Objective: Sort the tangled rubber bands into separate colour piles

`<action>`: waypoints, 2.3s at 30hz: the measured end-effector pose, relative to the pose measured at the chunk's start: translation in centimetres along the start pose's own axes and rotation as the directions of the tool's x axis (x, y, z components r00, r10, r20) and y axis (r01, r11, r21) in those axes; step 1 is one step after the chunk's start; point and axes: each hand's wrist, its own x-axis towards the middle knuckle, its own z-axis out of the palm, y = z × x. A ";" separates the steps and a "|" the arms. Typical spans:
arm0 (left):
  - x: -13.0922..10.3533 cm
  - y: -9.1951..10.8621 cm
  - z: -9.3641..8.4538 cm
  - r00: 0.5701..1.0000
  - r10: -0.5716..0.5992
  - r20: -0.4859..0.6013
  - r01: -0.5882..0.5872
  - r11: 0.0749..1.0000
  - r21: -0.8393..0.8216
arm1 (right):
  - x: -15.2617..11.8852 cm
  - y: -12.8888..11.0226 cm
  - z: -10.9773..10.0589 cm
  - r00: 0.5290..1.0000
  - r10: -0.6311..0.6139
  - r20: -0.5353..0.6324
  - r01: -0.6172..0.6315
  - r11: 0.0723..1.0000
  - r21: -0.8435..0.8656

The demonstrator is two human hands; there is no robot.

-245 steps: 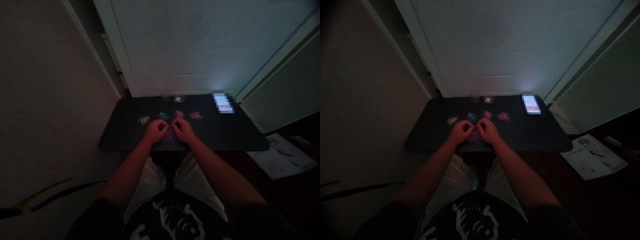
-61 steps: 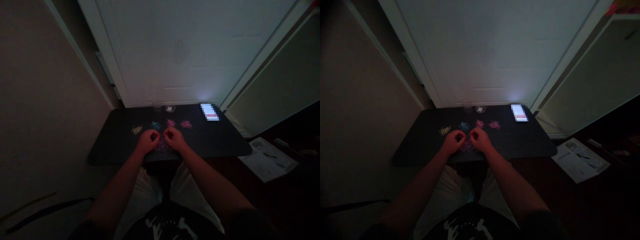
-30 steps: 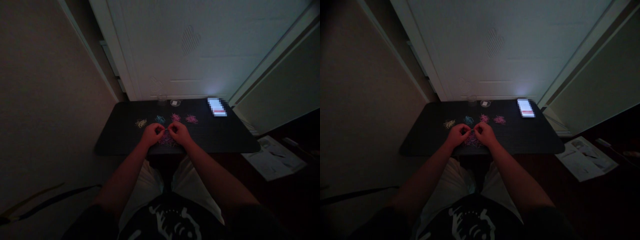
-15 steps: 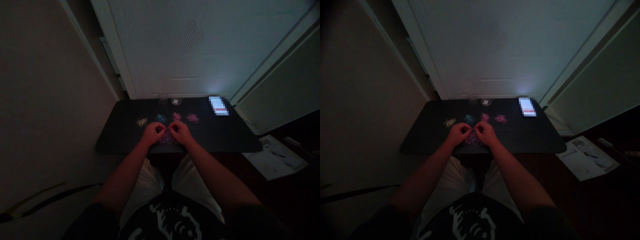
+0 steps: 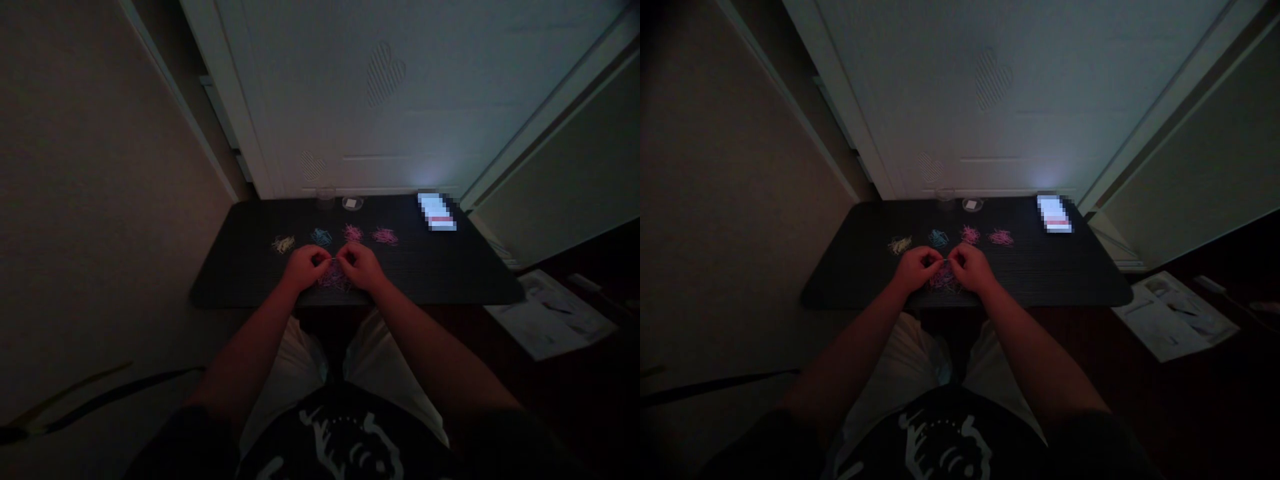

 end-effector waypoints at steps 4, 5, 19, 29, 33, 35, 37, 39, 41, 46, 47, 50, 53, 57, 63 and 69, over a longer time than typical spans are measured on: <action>0.0 0.1 -0.1 1.000 0.003 0.004 -0.003 1.000 -0.002 | 0.0 0.0 0.1 1.000 -0.007 -0.006 0.007 1.000 0.014; 0.0 0.1 -0.1 1.000 0.001 0.006 -0.001 1.000 -0.005 | 0.0 0.1 0.1 1.000 -0.007 -0.005 0.008 1.000 0.024; 0.0 0.2 -0.1 1.000 0.018 0.005 -0.018 1.000 0.003 | 0.1 -0.3 0.0 0.996 -0.070 0.052 0.068 0.997 0.041; 0.0 0.1 0.0 0.999 0.026 0.020 -0.026 1.000 -0.002 | 0.2 -0.1 0.2 0.996 -0.076 0.046 0.074 0.997 0.032; 0.0 0.0 0.0 0.999 0.029 0.018 -0.029 1.000 0.001 | 0.1 -0.1 0.2 0.996 -0.070 0.046 0.068 0.997 0.048; 0.0 0.0 0.0 0.999 0.031 0.017 -0.031 1.000 -0.001 | 0.1 0.0 0.2 0.997 -0.058 0.051 0.056 0.997 0.051; 0.0 -0.1 0.0 0.999 0.035 0.020 -0.035 0.999 -0.002 | 0.1 0.0 0.1 0.997 -0.049 0.057 0.046 0.997 0.056; 0.0 -0.1 0.1 0.999 0.035 0.021 -0.035 0.999 0.001 | 0.1 0.0 0.1 0.997 -0.051 0.056 0.047 0.997 0.061; 0.0 -0.1 0.1 0.999 0.034 0.025 -0.035 0.999 0.008 | 0.1 0.0 0.1 0.997 -0.057 0.057 0.054 0.997 0.063; -0.2 0.1 0.1 0.999 0.035 0.035 -0.035 0.999 -0.009 | 0.1 0.0 0.1 0.997 -0.044 0.062 0.041 0.998 0.045; -0.2 0.1 0.1 0.999 0.036 0.034 -0.035 0.999 -0.014 | 0.1 0.0 0.1 0.997 -0.042 0.061 0.040 0.998 0.042; -0.2 0.1 0.1 0.999 0.035 0.041 -0.034 0.999 -0.017 | 0.1 0.0 0.1 0.997 -0.045 0.058 0.043 0.998 0.043; -0.1 0.1 0.1 0.998 0.032 0.044 -0.032 0.999 -0.007 | 0.1 0.0 0.1 0.997 -0.052 0.061 0.050 0.998 0.044; 0.0 0.1 0.0 0.999 0.029 0.032 -0.028 1.000 -0.008 | 0.2 -0.1 -0.1 0.998 -0.042 0.050 0.039 0.997 0.061; 0.0 0.2 -0.1 1.000 -0.024 -0.008 0.024 0.999 -0.036 | 0.3 0.1 -0.2 1.000 0.019 -0.015 -0.016 0.990 0.144; -0.1 0.2 -0.1 0.999 -0.040 -0.024 0.039 0.999 -0.027 | 0.3 0.1 0.0 0.998 0.057 -0.038 -0.053 0.992 0.115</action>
